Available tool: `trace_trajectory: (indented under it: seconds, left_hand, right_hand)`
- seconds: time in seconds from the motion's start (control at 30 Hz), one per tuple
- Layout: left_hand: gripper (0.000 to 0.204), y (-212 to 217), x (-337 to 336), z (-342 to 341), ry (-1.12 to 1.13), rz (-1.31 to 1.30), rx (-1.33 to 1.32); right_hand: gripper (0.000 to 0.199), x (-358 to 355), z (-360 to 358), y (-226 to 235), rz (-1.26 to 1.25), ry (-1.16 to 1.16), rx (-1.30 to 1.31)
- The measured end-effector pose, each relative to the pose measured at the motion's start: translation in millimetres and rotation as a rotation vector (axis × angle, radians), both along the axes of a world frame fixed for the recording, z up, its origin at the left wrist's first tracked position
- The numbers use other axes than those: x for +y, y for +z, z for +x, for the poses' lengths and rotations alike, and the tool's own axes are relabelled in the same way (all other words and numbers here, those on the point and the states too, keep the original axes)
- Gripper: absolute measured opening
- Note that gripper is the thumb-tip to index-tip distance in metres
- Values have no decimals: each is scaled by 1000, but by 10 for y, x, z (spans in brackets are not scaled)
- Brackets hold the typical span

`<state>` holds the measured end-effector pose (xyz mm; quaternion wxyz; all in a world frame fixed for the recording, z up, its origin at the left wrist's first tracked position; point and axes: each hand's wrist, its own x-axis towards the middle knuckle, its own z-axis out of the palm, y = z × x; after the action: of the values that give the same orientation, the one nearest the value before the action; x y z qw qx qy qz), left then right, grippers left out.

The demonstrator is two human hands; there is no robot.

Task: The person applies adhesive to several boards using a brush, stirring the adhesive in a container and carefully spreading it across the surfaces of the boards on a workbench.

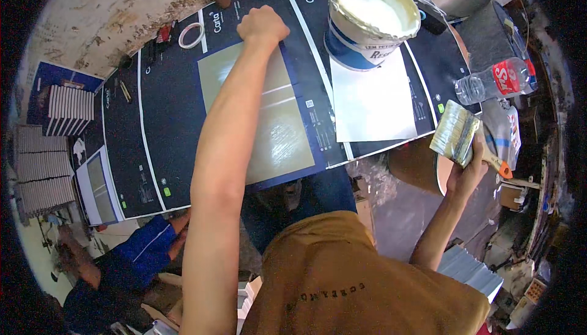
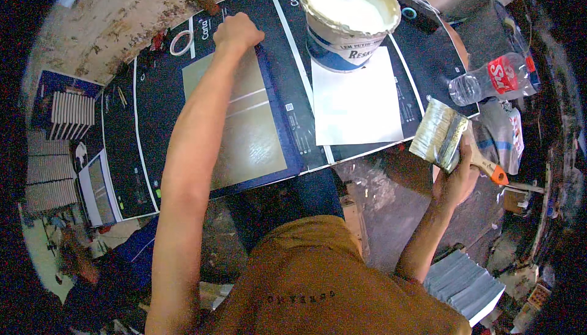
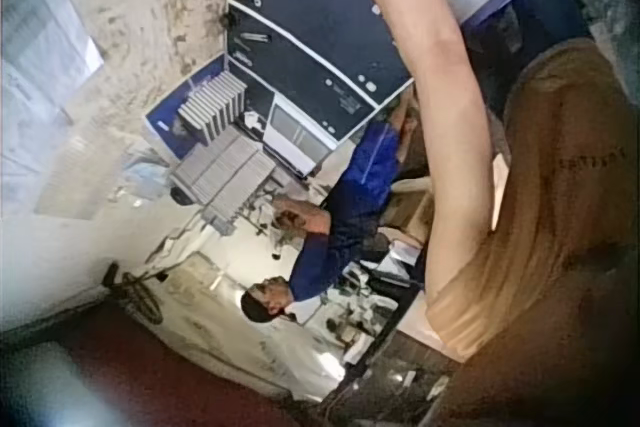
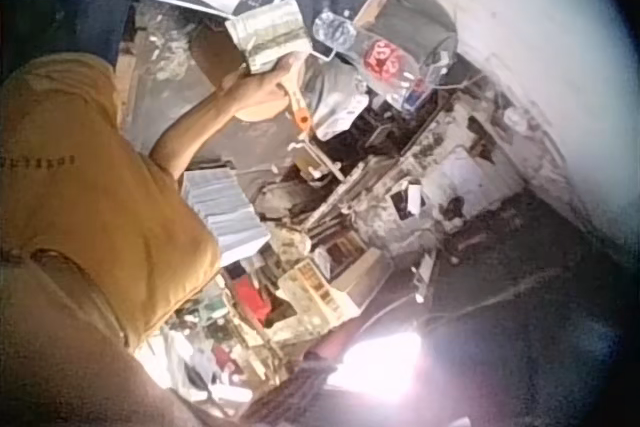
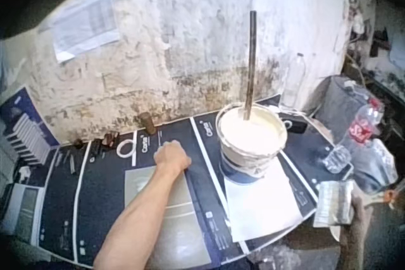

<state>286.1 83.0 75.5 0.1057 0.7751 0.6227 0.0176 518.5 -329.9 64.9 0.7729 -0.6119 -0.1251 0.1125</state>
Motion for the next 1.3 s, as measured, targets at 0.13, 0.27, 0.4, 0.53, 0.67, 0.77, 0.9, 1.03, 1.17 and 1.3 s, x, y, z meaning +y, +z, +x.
trace_trajectory:
  seconds: [0.13, 0.27, 0.4, 0.53, 0.67, 0.77, 0.9, 1.03, 1.17, 1.3]
  left_hand:
    - [46, -25, 39, 22, 11, -11, 7]
    - [58, -38, 78, -20, -8, -24, -34]
    - [58, 141, 11, -385, -40, 402, -557]
    - [50, 352, -507, -1200, 89, 471, -1246]
    - [54, 172, -1448, -1821, 390, 342, -1419]
    - [57, -186, -2025, -1919, 508, 170, -1431]
    - [55, -521, -2296, -1840, 350, 282, -1385]
    - [49, -525, -2312, -1876, 338, 230, -1170]
    - [45, -466, -2317, -1897, 319, 175, -1190]
    - [44, -497, -2344, -1891, 311, 195, -1227]
  right_hand:
    - [35, -2, 37, -82, 24, 49, 26]
    - [39, -22, 48, -55, 36, 23, 61]
    - [49, 127, -36, 122, 229, 57, 188]
    - [51, 740, -343, 461, 242, 130, 77]
    - [43, 1679, -877, 658, 139, 388, -306]
    - [38, 2288, -1289, 413, -91, 681, -499]
    - [38, 3078, -1559, -37, -148, 1091, -1184]
    - [39, 3621, -1445, 183, -594, 901, -1136]
    - [34, 3533, -1468, 555, -414, 746, -1237]
    - [27, 3279, -1578, 480, -237, 1478, -1173]
